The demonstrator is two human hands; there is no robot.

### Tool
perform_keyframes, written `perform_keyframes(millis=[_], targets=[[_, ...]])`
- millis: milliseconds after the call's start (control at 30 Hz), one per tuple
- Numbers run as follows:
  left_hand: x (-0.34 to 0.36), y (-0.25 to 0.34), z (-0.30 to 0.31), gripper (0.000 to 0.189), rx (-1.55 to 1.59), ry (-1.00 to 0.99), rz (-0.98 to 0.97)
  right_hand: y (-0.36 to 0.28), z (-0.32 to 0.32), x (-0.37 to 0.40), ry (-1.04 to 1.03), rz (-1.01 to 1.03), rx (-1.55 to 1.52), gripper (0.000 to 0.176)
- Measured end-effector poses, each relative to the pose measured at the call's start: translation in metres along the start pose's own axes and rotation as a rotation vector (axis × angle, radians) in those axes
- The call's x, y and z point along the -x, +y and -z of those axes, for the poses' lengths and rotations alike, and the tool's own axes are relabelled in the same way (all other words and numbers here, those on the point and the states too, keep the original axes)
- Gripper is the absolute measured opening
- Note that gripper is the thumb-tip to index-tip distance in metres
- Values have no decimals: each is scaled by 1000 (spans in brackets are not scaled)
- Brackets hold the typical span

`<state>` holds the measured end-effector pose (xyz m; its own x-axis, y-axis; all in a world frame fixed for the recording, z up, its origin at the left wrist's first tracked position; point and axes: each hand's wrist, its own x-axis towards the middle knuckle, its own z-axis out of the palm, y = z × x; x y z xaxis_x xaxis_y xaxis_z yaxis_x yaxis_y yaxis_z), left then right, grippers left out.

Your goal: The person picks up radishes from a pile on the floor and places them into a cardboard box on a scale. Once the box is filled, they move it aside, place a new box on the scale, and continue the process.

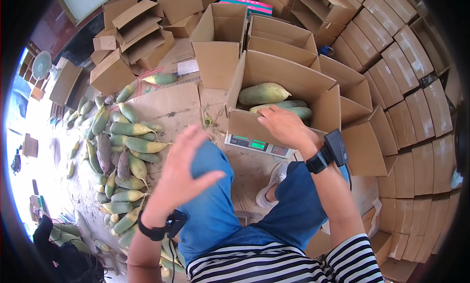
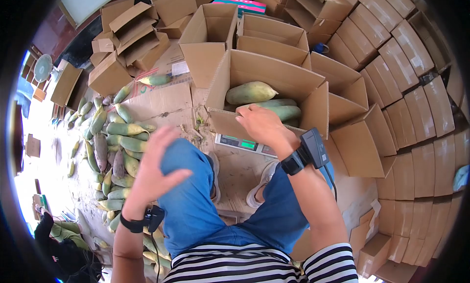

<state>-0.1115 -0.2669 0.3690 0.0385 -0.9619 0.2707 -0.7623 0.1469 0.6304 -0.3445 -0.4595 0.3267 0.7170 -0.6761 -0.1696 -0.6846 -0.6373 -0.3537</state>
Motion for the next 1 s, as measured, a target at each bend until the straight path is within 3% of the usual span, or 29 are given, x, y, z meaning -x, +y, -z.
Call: perform_keyframes(millis=[33, 100, 167, 233, 300, 367, 467, 567, 667, 700, 800, 900, 1000], targets=[[1, -9, 8, 58, 343, 62, 101, -1, 1, 0, -4, 5, 0, 35], [6, -19, 31, 54, 668, 309, 441, -3, 2, 0, -25, -26, 1, 36], [26, -64, 33, 54, 505, 471, 487, -4, 3, 0, -20, -32, 9, 36], [66, -119, 20, 50, 355, 401, 662, -4, 4, 2, -11, -32, 16, 36], [125, -176, -12, 48, 250, 242, 846, -7, 3, 2, 214, 41, 7, 36], [174, -193, -46, 49, 48, 161, 908, -11, 8, -2, 376, 168, -25, 33], [249, -242, -99, 53, 201, 110, 1074, -26, 14, 0, 398, 163, -157, 30], [270, -250, -116, 51, 265, 137, 1241, -33, 10, -1, 349, 208, -169, 27], [254, -246, -102, 41, 481, 374, 1499, -35, 8, -6, 331, 242, -126, 26], [260, -258, -103, 41, 481, 377, 1503, -36, 7, -6, 326, 245, -102, 26], [300, -344, -120, 34, 154, 407, 1275, -42, 10, -9, 324, 192, -119, 25], [259, -340, -85, 37, 31, 454, 1203, -41, 12, -12, 314, 175, -88, 25], [209, -343, -63, 40, 111, 477, 1166, -43, 15, -14, 287, 147, -107, 27]])
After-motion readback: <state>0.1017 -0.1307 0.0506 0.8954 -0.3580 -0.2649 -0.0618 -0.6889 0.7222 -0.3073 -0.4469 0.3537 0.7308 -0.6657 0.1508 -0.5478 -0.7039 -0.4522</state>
